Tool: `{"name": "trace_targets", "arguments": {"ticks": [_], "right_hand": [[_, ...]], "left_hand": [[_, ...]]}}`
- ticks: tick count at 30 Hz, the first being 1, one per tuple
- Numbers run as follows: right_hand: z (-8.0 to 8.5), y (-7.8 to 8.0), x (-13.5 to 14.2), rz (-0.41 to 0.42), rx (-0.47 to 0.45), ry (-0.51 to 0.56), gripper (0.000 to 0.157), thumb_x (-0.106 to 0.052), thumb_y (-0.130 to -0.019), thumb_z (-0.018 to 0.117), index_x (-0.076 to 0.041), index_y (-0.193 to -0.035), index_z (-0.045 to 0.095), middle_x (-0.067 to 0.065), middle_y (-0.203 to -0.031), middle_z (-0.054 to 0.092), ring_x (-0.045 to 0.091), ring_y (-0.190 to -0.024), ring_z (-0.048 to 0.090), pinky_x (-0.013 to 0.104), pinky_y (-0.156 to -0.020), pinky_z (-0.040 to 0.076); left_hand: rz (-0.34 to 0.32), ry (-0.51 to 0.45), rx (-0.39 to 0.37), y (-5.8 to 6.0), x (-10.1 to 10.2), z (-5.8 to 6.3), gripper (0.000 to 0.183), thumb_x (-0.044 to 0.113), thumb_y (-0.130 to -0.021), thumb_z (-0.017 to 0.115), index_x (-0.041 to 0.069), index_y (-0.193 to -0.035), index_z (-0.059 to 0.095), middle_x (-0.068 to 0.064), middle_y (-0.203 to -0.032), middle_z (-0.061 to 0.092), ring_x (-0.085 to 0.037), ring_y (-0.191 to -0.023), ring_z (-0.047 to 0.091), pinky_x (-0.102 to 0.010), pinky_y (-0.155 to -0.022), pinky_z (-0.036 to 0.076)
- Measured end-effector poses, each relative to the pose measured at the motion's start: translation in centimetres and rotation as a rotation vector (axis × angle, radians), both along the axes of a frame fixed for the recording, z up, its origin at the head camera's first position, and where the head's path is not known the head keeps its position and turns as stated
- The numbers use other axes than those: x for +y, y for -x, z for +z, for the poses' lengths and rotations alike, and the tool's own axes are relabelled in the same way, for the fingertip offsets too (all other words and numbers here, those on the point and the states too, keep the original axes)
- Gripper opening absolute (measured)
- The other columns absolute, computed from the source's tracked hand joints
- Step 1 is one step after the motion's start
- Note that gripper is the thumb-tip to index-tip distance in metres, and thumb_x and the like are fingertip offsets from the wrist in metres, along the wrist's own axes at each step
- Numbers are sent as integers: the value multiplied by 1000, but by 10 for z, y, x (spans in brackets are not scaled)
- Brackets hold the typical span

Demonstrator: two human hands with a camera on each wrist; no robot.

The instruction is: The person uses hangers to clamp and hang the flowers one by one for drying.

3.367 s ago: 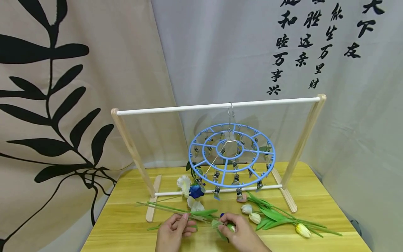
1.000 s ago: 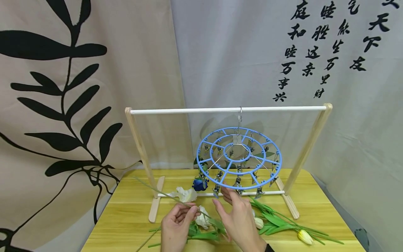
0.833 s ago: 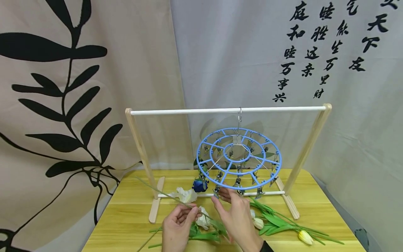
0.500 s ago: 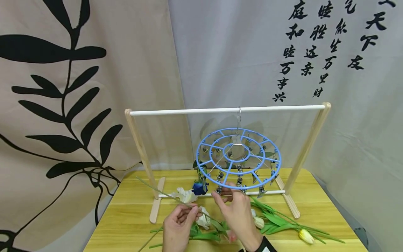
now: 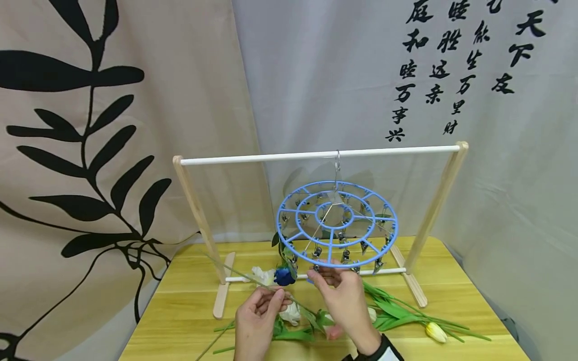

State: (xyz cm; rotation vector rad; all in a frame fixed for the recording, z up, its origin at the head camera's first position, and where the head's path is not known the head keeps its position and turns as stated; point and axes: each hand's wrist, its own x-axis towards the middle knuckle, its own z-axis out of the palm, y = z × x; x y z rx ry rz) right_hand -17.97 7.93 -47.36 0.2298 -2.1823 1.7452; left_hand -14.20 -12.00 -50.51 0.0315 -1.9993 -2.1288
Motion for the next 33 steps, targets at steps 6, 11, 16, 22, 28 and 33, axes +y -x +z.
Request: {"name": "trace_targets", "arguments": {"ticks": [6, 11, 16, 22, 28, 33], "right_hand": [[3, 0, 6, 37, -84, 84, 18, -12, -101, 93, -7, -118, 88, 10, -107, 89, 10, -93, 87, 23, -85, 71], [3, 1, 9, 48, -108, 120, 18, -8, -101, 91, -4, -119, 87, 15, -108, 89, 11, -94, 86, 23, -87, 71], [3, 1, 13, 73, -91, 175, 18, -1, -101, 89, 1, -118, 85, 21, -110, 88, 13, -95, 87, 24, -89, 71], [1, 1, 14, 96, -75, 195, 20, 2, -102, 87, 7, -120, 82, 25, -112, 88, 12, -97, 87, 23, -91, 71], [3, -1, 13, 116, -57, 198, 17, -1, -103, 86, 5, -120, 84, 24, -112, 89, 10, -98, 87, 22, -90, 70], [5, -2, 12, 120, -44, 210, 17, -3, -104, 86, 5, -119, 85, 24, -110, 89, 10, -96, 87, 23, -90, 71]], "left_hand": [[-23, -5, 20, 4, 4, 0, 25, 15, -112, 81, -7, -122, 80, -11, -109, 89, -20, -95, 88, -33, -88, 74], [-39, -3, 31, 6, 7, 2, 28, 17, -112, 81, -8, -126, 78, -9, -110, 89, -25, -98, 88, -35, -90, 74], [-44, -16, 46, 8, 10, 2, 26, 12, -112, 79, -7, -129, 77, -21, -115, 87, -27, -98, 88, -35, -90, 74], [-48, -41, 61, 10, 13, 0, 24, 10, -111, 80, -6, -128, 77, -28, -118, 86, -23, -95, 89, -36, -88, 74], [-46, -33, 89, 11, 16, 0, 24, 11, -112, 79, -9, -126, 76, -25, -114, 86, -20, -93, 89, -37, -87, 75], [-43, -30, 74, 11, 18, 1, 24, 13, -112, 80, -7, -124, 77, -18, -111, 88, -24, -94, 89, -41, -89, 75]]}}
